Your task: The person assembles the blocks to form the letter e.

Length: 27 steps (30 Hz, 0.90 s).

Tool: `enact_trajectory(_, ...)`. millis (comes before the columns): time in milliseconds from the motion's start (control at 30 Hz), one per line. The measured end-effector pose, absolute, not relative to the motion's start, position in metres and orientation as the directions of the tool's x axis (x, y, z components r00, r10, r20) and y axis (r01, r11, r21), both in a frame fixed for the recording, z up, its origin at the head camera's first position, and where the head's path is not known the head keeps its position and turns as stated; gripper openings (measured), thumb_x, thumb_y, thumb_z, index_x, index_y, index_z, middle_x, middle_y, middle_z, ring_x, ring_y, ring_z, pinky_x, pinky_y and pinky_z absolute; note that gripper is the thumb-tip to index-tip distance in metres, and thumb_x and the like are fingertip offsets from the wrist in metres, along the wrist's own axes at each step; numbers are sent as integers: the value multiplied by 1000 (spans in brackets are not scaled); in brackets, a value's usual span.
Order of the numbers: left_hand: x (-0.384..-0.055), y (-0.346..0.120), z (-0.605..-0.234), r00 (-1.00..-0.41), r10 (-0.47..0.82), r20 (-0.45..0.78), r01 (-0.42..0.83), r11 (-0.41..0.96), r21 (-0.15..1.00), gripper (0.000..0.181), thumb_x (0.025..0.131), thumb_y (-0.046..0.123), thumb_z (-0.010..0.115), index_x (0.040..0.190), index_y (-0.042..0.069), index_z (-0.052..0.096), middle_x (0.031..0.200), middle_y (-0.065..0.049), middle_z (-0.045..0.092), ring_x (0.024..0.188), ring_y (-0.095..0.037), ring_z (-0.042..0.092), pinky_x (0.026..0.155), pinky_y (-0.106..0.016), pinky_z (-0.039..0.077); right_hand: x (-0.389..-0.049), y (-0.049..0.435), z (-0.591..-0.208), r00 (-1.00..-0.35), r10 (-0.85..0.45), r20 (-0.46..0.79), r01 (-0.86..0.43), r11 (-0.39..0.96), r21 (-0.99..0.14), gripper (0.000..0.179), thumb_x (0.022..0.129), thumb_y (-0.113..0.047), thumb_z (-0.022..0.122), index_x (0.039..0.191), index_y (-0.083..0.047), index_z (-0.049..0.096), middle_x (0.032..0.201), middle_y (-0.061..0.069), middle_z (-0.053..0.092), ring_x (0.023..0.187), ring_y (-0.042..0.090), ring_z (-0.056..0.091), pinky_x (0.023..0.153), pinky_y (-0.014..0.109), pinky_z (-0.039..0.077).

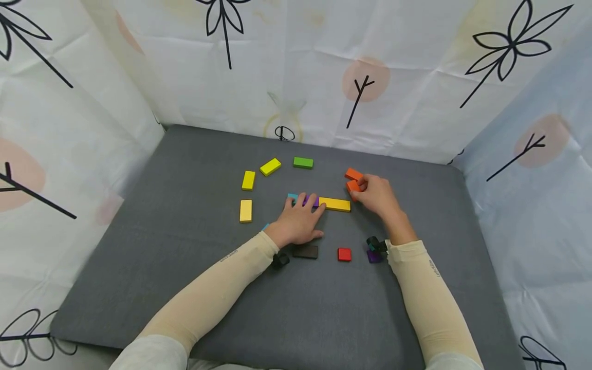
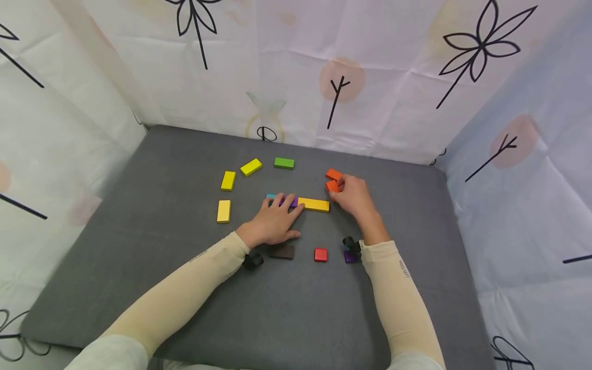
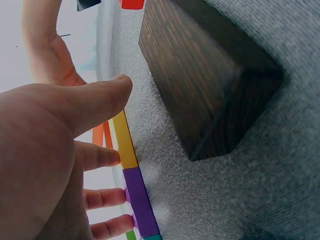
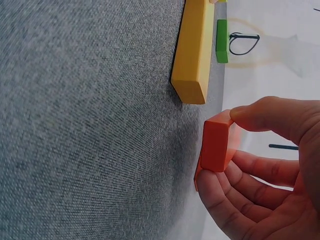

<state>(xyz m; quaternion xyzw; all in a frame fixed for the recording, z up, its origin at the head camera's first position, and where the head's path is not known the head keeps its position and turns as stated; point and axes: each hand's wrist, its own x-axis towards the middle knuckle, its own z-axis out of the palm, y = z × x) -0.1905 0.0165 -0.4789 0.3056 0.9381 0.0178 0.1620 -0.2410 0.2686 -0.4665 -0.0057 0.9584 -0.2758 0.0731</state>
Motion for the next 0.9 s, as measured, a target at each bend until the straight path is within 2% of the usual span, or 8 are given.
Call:
enact_trajectory(667,-191,17,-481,-761,581,-288,571,811,126,82,107,61,60,173,22,32,177,-13,20,160,-41,19,123,-67,24,-244,261,-472,-986,-51,-161,41,852,-522,37,102,-21,75,125,6,67,115,22,70,95,36,65,85,49,55)
enact_trajectory(900,-191,17,-481,-759,578,-300,567,813,133,82,107,61,60,173,22,32,177,-12,20,160,-40,19,123,-66,24,-246,257,-475,-985,-46,-168,46,861,-507,33,101,-22,75,119,4,66,108,20,70,88,33,62,79,45,53)
